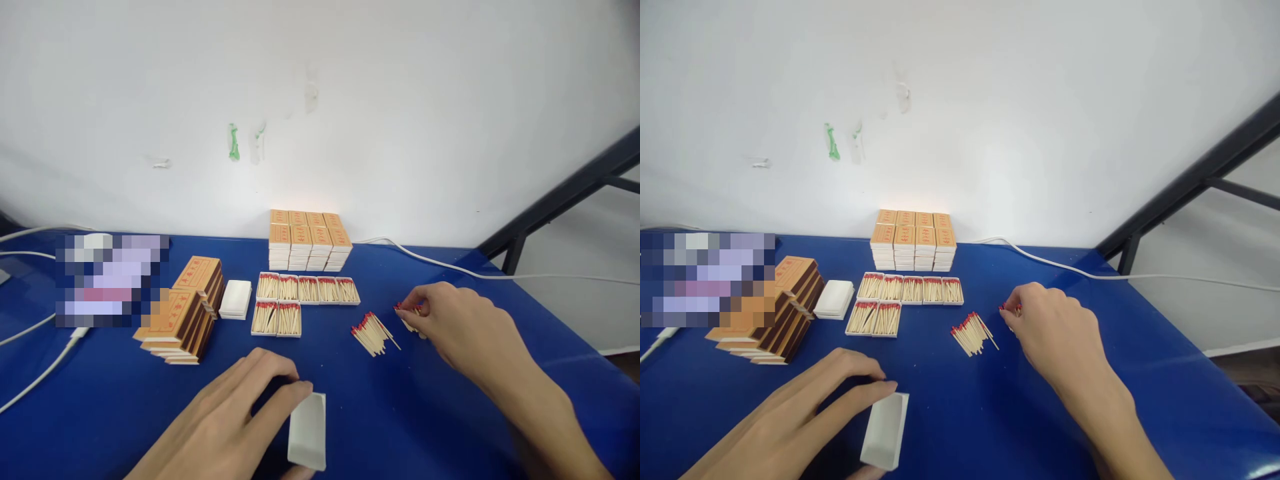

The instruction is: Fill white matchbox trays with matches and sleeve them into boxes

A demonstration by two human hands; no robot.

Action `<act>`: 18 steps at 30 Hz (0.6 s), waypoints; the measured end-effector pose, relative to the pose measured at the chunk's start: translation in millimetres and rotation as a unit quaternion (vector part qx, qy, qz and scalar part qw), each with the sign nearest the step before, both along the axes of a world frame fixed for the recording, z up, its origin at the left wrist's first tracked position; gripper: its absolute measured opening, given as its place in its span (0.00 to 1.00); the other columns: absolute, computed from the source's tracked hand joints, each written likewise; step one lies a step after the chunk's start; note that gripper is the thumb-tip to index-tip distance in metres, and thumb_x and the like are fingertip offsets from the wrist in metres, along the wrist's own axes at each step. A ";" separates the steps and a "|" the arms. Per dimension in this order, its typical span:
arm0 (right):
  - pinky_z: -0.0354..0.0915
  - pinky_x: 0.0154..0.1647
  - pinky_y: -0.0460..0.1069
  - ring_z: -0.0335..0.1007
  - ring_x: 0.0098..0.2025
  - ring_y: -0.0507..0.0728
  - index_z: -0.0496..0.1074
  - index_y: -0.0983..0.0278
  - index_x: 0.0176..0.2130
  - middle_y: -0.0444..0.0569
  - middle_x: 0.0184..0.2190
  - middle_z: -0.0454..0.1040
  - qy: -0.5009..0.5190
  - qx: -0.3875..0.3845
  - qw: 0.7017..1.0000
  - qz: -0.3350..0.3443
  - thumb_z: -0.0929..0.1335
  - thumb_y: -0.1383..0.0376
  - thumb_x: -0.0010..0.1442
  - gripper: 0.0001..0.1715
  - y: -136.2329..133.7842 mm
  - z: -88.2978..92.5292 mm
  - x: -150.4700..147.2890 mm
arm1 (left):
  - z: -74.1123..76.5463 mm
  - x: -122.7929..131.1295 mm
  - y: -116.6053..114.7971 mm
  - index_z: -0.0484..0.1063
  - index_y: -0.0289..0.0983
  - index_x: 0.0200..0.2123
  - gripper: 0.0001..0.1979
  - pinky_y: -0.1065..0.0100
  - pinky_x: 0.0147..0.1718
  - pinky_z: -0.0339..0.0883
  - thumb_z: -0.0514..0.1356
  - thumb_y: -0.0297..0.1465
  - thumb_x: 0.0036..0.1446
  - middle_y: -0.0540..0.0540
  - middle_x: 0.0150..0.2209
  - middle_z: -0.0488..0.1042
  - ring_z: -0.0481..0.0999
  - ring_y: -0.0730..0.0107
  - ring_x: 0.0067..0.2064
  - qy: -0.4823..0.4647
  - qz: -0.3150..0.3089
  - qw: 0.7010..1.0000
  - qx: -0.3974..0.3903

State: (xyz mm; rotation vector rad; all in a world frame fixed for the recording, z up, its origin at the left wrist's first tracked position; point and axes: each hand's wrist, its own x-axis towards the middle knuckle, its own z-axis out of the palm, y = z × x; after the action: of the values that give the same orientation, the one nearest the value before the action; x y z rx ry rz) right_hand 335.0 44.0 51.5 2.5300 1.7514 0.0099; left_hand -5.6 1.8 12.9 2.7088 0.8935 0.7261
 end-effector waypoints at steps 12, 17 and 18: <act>0.59 0.33 0.55 0.80 0.40 0.66 0.83 0.53 0.40 0.47 0.38 0.86 0.001 -0.031 0.999 0.019 0.69 0.57 0.73 0.12 0.3 0.1 -5.5 | -5.9 -5.0 4.9 0.74 0.42 0.67 0.28 0.59 0.67 0.74 0.71 0.44 0.68 0.45 0.68 0.79 0.78 0.55 0.69 0.071 -0.058 0.995 0.031; 0.58 0.34 0.54 0.80 0.40 0.63 0.82 0.53 0.40 0.44 0.37 0.86 0.041 -0.031 0.998 0.018 0.70 0.57 0.72 0.10 1.6 1.0 -5.0 | -4.9 -5.0 3.5 0.75 0.41 0.66 0.28 0.59 0.67 0.73 0.71 0.44 0.68 0.45 0.68 0.79 0.78 0.55 0.69 0.070 -0.055 0.996 0.030; 0.59 0.34 0.54 0.80 0.40 0.63 0.83 0.53 0.40 0.44 0.37 0.86 0.043 -0.032 0.998 0.017 0.71 0.57 0.72 0.10 1.9 1.7 -5.4 | -4.7 -4.8 3.4 0.75 0.41 0.66 0.27 0.59 0.67 0.73 0.71 0.44 0.69 0.45 0.68 0.79 0.78 0.55 0.69 0.069 -0.056 0.996 0.027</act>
State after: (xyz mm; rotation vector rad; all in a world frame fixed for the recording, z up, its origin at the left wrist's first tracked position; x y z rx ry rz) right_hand 329.5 45.9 53.2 2.4923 1.7940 -0.1535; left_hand -10.4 5.2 8.2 2.8589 0.7541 0.5531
